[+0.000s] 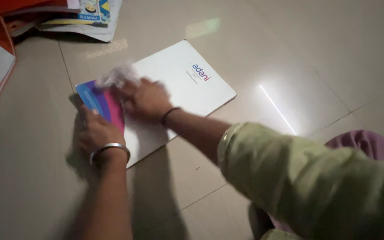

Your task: The person wipes a book and an orange folder with a cloth while sitting on the floor and then places them onto a shelf.

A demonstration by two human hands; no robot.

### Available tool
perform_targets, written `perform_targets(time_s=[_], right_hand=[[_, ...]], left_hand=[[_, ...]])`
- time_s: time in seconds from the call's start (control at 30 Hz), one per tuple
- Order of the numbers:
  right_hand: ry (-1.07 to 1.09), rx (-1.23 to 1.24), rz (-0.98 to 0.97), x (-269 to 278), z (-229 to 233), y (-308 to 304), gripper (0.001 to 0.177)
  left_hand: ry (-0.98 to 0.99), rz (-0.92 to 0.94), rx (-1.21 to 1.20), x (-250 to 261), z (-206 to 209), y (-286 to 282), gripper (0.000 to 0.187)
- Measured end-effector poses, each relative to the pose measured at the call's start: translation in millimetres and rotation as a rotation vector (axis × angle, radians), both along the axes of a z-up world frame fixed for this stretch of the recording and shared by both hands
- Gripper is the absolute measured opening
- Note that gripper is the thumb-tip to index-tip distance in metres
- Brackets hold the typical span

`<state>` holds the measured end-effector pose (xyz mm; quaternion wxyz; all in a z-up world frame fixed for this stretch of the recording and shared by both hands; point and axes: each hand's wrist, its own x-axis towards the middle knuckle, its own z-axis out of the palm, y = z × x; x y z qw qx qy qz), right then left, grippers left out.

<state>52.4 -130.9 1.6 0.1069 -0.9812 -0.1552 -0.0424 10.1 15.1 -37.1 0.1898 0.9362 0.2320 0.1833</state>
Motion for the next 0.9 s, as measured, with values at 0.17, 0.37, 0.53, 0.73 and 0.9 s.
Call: perform_targets(time_s=[0.17,0.37,0.53,0.73,0.9], right_hand=[[-0.196,0.171,0.275,-59,-15,25,0.060],[-0.011,0.005,0.441,-83,8,-57,0.065],[0.061,-0.027,0.019,-45,16,-135,0.066],[-0.430,-0.116,-0.139,28,-27,-150,0.061],[0.157,-0.035,-0.270,45,6,-55,0.057]], left_hand=[[-0.262,-0.151,-0.481,2,-10,19,0.041],[-0.369,-0.223,-0.284,-10,5,15,0.038],[-0.168,-0.200,-0.248,-18,20,11,0.040],[-0.260,-0.239,-0.250,-21,28,6,0.042],[-0.021,-0.111,-0.269,-21,25,8,0.041]])
